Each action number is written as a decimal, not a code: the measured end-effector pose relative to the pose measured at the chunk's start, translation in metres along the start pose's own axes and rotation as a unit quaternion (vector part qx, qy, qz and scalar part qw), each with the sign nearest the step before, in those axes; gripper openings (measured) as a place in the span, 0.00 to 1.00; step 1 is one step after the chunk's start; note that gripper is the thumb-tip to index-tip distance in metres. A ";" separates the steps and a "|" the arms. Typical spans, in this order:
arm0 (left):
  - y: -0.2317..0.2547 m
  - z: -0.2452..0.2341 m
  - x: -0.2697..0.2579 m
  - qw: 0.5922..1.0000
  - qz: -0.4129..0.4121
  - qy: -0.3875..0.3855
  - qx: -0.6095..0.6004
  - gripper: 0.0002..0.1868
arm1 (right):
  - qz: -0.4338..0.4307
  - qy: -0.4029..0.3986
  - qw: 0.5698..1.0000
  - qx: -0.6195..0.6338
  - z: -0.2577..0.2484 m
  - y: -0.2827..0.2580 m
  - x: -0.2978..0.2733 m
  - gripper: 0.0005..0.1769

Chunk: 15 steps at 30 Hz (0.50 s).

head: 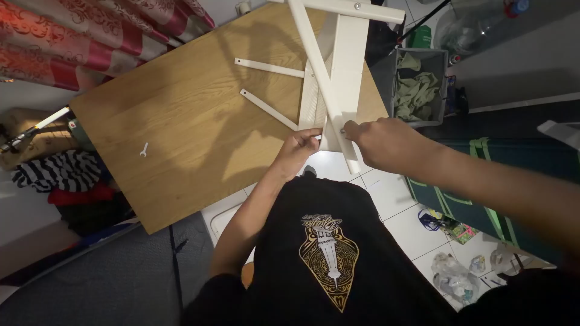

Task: The person assembles a white plastic chair by attaching legs to the seat frame using screws and a wrench. They align the legs, insert screws, and tighten them by hand and with a tool while working on a wooden table.

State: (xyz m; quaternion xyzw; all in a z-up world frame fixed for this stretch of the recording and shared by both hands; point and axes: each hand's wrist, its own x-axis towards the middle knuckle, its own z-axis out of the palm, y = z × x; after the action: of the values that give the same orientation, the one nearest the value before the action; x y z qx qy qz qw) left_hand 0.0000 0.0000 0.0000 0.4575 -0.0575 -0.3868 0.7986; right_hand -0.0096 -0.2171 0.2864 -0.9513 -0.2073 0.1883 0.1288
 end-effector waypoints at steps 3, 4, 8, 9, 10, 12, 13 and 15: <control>0.045 0.020 -0.008 0.988 0.005 -0.088 -0.126 0.23 | -0.008 0.006 1.000 0.007 0.001 0.001 0.001 0.14; 0.059 0.026 -0.009 0.987 -0.011 -0.093 -0.128 0.23 | -0.007 0.007 1.000 0.007 0.000 0.000 0.001 0.14; 0.096 0.040 -0.008 0.971 -0.061 -0.144 -0.182 0.22 | 0.004 0.015 0.999 0.028 -0.003 0.001 0.000 0.13; 0.100 0.040 -0.009 0.963 -0.073 -0.161 -0.205 0.21 | 0.008 0.019 0.999 0.043 -0.002 0.000 0.000 0.13; 0.101 0.040 -0.011 0.964 -0.077 -0.166 -0.193 0.22 | 0.009 0.017 0.999 0.051 -0.002 -0.001 -0.001 0.11; 0.103 0.041 -0.014 0.966 -0.086 -0.181 -0.166 0.24 | 0.016 0.017 0.998 0.065 -0.004 -0.001 0.000 0.09; 0.103 0.041 -0.016 0.973 -0.088 -0.158 -0.145 0.24 | 0.019 0.021 0.997 0.075 -0.003 -0.002 0.000 0.09; 0.105 0.044 -0.020 0.985 -0.091 -0.111 -0.100 0.24 | 0.023 0.030 0.995 0.095 -0.002 -0.004 0.000 0.09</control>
State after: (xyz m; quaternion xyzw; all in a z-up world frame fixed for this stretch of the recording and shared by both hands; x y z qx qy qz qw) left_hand 0.0259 0.0122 0.1118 0.3329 -0.0652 -0.5097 0.7906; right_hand -0.0100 -0.2137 0.2891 -0.9446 -0.1622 0.1815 0.2203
